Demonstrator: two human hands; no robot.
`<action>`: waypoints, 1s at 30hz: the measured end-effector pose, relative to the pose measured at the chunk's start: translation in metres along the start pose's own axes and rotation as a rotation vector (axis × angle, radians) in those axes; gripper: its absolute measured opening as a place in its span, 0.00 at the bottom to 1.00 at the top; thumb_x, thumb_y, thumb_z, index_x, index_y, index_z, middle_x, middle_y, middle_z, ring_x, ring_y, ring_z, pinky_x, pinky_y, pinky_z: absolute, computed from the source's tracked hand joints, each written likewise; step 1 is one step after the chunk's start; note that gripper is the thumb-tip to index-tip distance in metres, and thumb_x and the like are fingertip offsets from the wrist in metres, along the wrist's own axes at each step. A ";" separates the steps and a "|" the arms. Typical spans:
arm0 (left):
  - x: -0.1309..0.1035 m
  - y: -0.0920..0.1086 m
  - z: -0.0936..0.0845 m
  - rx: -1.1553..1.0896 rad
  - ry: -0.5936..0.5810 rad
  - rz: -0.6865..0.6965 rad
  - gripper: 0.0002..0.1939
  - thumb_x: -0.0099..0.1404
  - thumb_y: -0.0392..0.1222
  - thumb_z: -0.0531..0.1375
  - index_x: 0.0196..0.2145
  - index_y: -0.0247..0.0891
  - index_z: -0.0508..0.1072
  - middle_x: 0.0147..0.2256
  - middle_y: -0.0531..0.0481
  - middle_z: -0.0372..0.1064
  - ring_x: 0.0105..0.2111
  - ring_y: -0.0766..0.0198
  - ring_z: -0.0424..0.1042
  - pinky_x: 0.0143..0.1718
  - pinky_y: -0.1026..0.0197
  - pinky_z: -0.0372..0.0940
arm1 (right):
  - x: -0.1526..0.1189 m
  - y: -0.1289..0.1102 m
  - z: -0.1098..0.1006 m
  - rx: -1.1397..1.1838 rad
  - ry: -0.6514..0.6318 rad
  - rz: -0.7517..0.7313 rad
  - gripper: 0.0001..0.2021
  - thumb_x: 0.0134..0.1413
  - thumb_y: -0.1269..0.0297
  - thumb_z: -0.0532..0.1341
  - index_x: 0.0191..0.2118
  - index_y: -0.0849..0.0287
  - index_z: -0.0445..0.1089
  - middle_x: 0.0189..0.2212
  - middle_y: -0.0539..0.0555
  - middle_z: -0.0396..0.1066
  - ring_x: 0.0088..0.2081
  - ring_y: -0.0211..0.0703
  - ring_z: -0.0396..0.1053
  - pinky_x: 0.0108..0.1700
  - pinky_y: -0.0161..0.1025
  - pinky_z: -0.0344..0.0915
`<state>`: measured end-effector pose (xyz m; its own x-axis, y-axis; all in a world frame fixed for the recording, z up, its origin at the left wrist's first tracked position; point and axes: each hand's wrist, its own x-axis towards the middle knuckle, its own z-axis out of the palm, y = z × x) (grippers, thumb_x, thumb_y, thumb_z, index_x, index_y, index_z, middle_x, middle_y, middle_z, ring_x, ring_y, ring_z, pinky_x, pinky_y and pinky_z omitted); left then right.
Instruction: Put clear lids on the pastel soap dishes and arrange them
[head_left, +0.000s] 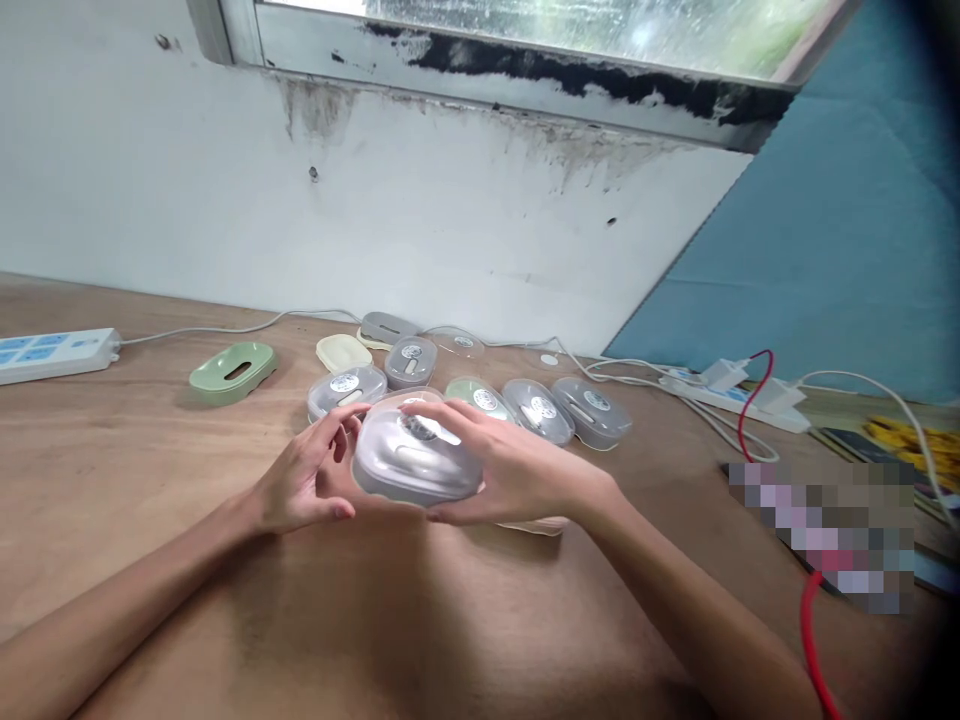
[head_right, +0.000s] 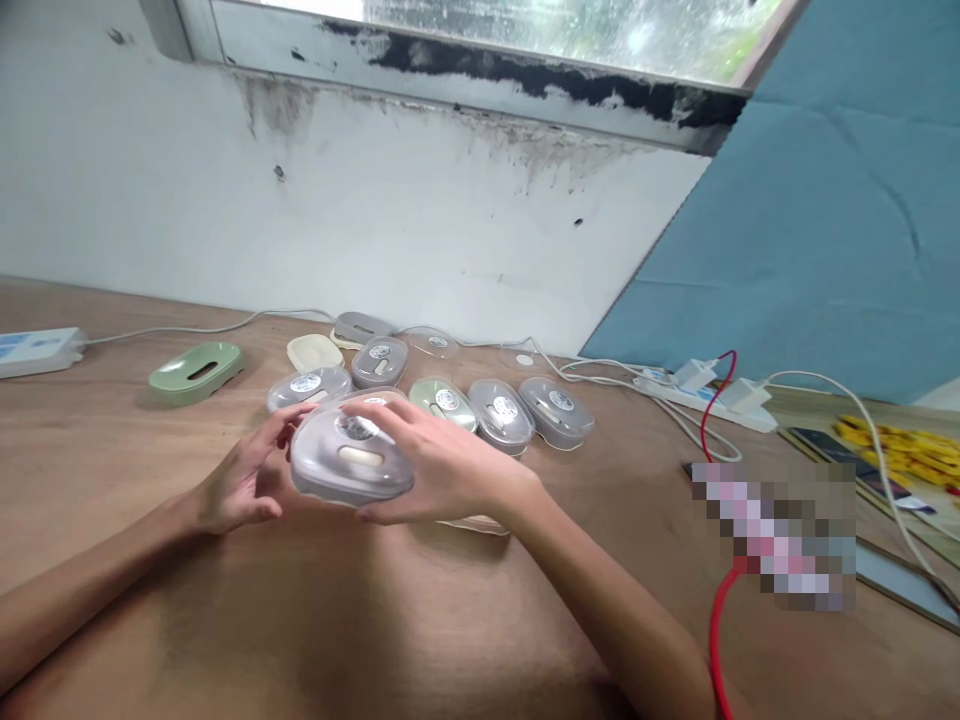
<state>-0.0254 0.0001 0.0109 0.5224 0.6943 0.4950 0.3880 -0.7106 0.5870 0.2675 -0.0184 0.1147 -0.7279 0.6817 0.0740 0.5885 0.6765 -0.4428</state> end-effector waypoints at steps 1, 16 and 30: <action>-0.001 -0.001 0.000 0.013 -0.006 -0.021 0.49 0.62 0.78 0.53 0.67 0.40 0.54 0.47 0.43 0.67 0.36 0.58 0.68 0.39 0.55 0.67 | -0.002 0.005 -0.005 -0.020 0.017 0.023 0.45 0.51 0.49 0.70 0.71 0.40 0.49 0.63 0.57 0.62 0.54 0.55 0.69 0.52 0.49 0.69; -0.001 0.003 0.011 0.087 -0.143 -0.065 0.28 0.71 0.52 0.60 0.63 0.44 0.57 0.42 0.50 0.67 0.31 0.66 0.64 0.33 0.63 0.64 | -0.001 0.163 -0.026 -0.184 0.606 0.460 0.36 0.49 0.47 0.68 0.61 0.55 0.61 0.53 0.63 0.65 0.52 0.60 0.68 0.54 0.54 0.65; 0.002 0.001 0.012 0.084 -0.164 -0.065 0.27 0.71 0.51 0.60 0.62 0.43 0.58 0.43 0.49 0.67 0.31 0.65 0.64 0.34 0.62 0.65 | -0.008 0.228 -0.025 -0.215 0.644 0.451 0.27 0.49 0.51 0.66 0.54 0.53 0.68 0.54 0.61 0.67 0.56 0.58 0.66 0.58 0.52 0.63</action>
<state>-0.0144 -0.0001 0.0046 0.6083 0.7156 0.3433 0.4830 -0.6770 0.5553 0.4163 0.1367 0.0355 -0.0989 0.8836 0.4576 0.8789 0.2932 -0.3762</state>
